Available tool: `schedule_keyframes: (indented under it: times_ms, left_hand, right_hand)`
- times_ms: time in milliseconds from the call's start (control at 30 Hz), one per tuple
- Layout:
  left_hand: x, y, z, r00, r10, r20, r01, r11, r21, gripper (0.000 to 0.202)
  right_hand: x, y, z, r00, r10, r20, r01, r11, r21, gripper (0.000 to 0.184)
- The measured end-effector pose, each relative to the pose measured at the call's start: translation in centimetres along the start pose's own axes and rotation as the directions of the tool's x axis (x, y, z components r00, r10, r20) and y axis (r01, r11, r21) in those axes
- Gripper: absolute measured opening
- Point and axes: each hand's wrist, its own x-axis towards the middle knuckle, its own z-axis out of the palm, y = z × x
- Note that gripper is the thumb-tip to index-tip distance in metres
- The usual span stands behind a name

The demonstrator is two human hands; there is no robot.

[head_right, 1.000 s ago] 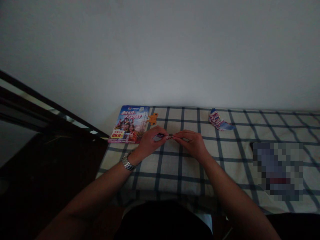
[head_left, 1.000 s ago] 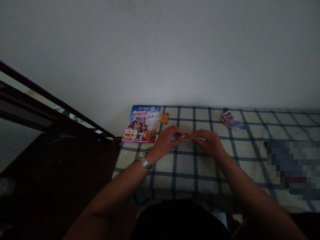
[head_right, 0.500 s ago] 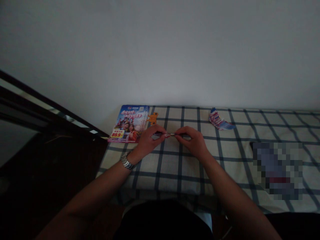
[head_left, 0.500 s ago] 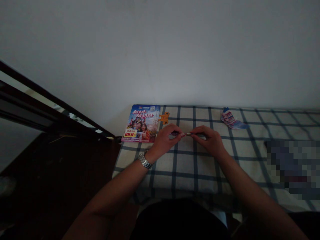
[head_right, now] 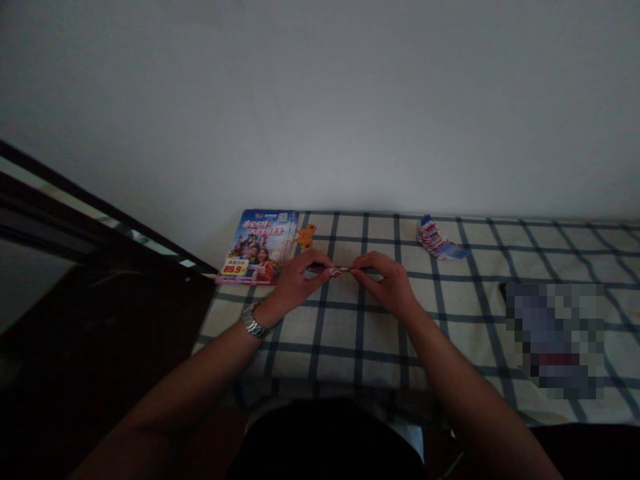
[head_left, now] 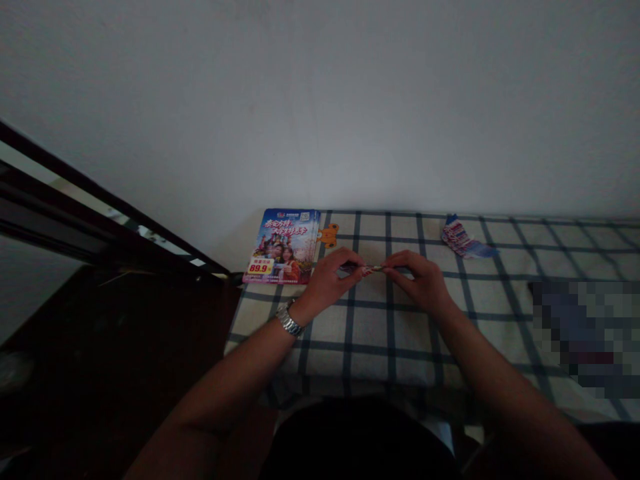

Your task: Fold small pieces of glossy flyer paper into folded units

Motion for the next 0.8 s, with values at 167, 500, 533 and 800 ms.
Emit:
schedule_keyframes:
  times_ms: [167, 500, 533, 800]
  left_hand:
    - [0.0, 0.2, 0.0, 1.0, -0.024, 0.014, 0.025, 0.999, -0.036, 0.009]
    - [-0.3, -0.4, 0.5, 0.995, -0.05, 0.084, 0.057, 0.995, -0.084, 0.005]
    - [-0.3, -0.4, 0.5, 0.995, -0.05, 0.087, 0.058, 0.995, -0.085, 0.005]
    - [-0.3, -0.4, 0.7, 0.997, -0.062, 0.04, 0.063, 0.997, -0.046, 0.007]
  right_hand:
    - [-0.1, 0.1, 0.3, 1.0, 0.006, 0.008, -0.007, 0.997, 0.079, 0.008]
    - [-0.7, 0.7, 0.7, 0.994, 0.106, 0.036, -0.111, 0.98, 0.168, 0.015]
    - [-0.8, 0.8, 0.7, 0.994, 0.104, 0.031, -0.108, 0.98, 0.166, 0.014]
    - [-0.8, 0.9, 1.4, 0.982, 0.187, -0.011, -0.182, 0.966, 0.182, 0.02]
